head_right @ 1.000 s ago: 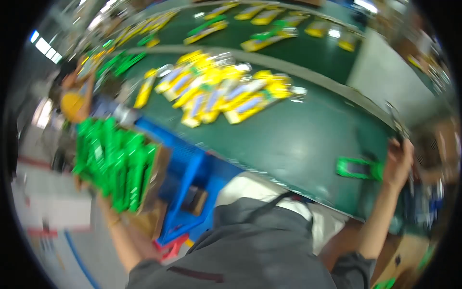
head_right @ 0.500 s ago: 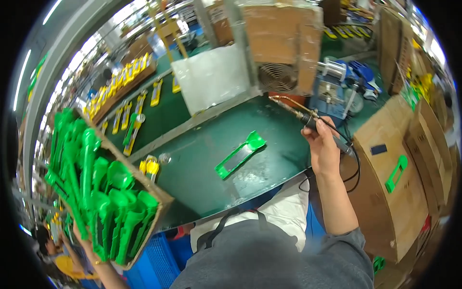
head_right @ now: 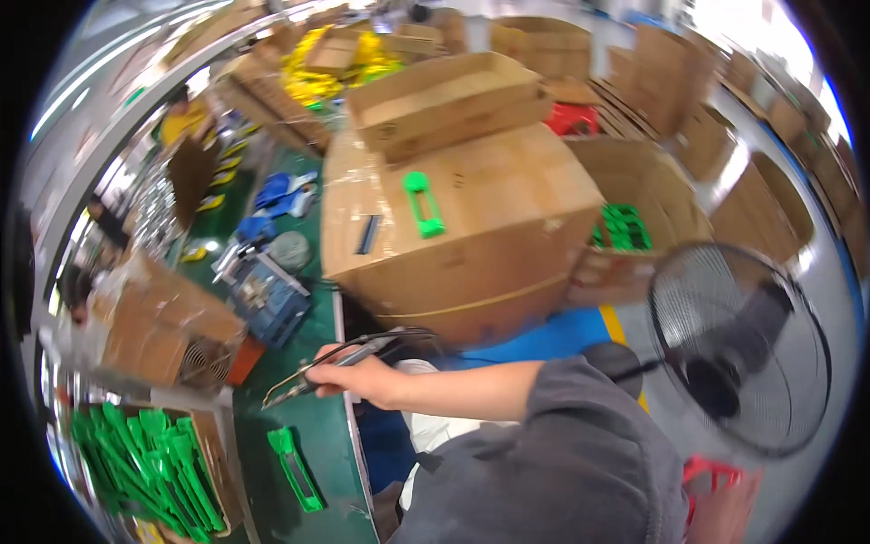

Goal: Soldering internal components and fitting the plastic casings for solar-powered flashlights on an assembly line.

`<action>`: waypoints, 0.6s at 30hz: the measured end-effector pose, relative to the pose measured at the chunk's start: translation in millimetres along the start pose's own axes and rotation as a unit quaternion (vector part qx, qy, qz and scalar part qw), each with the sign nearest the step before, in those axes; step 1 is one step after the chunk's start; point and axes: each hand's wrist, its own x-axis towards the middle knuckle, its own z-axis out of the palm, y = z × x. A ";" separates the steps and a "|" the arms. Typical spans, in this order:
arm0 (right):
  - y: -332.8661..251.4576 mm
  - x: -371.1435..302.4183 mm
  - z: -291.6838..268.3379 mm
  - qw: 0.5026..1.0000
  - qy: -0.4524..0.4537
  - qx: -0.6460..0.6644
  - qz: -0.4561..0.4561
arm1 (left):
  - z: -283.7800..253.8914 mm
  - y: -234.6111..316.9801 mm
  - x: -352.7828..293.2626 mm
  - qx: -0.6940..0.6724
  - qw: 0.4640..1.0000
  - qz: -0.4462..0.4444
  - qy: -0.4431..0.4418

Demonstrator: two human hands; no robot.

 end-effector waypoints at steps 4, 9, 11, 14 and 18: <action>3.4 -4.6 6.9 0.999 0.036 0.006 -0.025 | 69.8 17.7 48.2 0.126 0.979 0.146 -0.069; 15.9 -6.6 1.3 0.998 0.043 -0.008 -0.056 | 132.9 40.7 68.2 0.297 0.901 0.302 -0.088; 15.5 -6.8 -3.8 0.998 0.051 -0.021 -0.045 | 158.3 50.4 73.0 0.362 0.862 0.346 -0.073; 15.8 1.2 -3.4 0.999 0.045 -0.022 -0.014 | 187.4 55.6 76.6 0.471 0.790 0.390 -0.051; 19.1 15.5 11.0 0.997 0.051 -0.046 -0.038 | 124.4 2.6 44.3 0.700 0.623 0.338 -0.088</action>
